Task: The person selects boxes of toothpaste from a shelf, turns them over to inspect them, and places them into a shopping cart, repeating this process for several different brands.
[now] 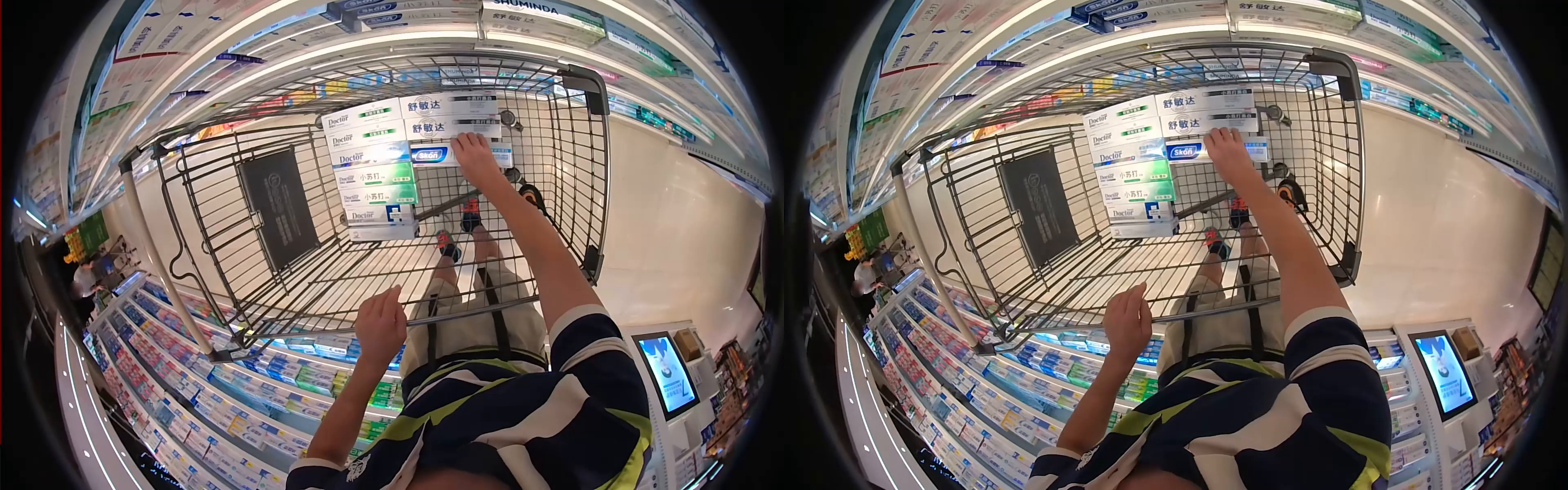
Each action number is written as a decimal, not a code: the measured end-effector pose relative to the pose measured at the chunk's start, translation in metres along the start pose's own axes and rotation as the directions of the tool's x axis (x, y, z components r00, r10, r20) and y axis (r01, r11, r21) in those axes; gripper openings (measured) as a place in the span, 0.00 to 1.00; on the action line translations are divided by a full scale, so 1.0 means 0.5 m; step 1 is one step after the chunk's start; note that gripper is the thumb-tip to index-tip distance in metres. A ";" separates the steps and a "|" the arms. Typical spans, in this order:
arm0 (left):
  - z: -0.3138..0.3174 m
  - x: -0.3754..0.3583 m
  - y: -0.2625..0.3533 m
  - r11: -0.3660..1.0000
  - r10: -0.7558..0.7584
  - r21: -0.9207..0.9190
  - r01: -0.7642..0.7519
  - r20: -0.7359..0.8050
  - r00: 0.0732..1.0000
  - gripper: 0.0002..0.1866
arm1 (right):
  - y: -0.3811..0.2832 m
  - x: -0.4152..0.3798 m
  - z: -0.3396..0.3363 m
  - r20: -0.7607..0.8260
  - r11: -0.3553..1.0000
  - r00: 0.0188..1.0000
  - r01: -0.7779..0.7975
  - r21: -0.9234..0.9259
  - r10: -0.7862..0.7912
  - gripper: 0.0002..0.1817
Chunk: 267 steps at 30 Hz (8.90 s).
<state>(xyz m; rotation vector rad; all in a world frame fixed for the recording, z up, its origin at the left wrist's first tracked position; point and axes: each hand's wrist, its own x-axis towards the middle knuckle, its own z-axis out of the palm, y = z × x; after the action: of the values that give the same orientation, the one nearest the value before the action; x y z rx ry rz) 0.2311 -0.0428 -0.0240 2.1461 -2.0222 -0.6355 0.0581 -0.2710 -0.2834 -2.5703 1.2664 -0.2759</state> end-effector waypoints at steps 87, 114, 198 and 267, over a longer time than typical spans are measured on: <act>-0.271 0.118 0.011 -0.136 -0.013 -0.987 -0.084 -0.083 0.997 0.35 | -0.195 -0.102 -0.895 0.153 0.848 0.988 -0.076 0.524 -0.005 0.26; -0.256 -0.038 -0.101 -0.287 0.075 -0.944 0.162 0.146 0.986 0.24 | -0.333 -0.244 -0.754 0.347 0.288 0.905 -0.411 0.865 0.248 0.30; -0.035 -0.029 -0.039 0.946 -0.137 -0.319 0.064 -0.211 0.968 0.22 | -0.067 -0.025 -0.130 0.454 0.962 0.890 0.089 -0.258 0.039 0.20; -0.017 -0.053 -0.063 0.948 0.277 0.135 -0.289 0.100 0.956 0.27 | -0.295 -0.498 -0.415 -0.413 0.902 0.811 -0.304 0.306 0.414 0.17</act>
<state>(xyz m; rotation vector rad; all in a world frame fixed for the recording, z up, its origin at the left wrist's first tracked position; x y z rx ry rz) 0.2628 -0.0154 -0.0224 1.8715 -2.4307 -0.5523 -0.0402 -0.0172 -0.0536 -2.0708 1.7400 -0.9499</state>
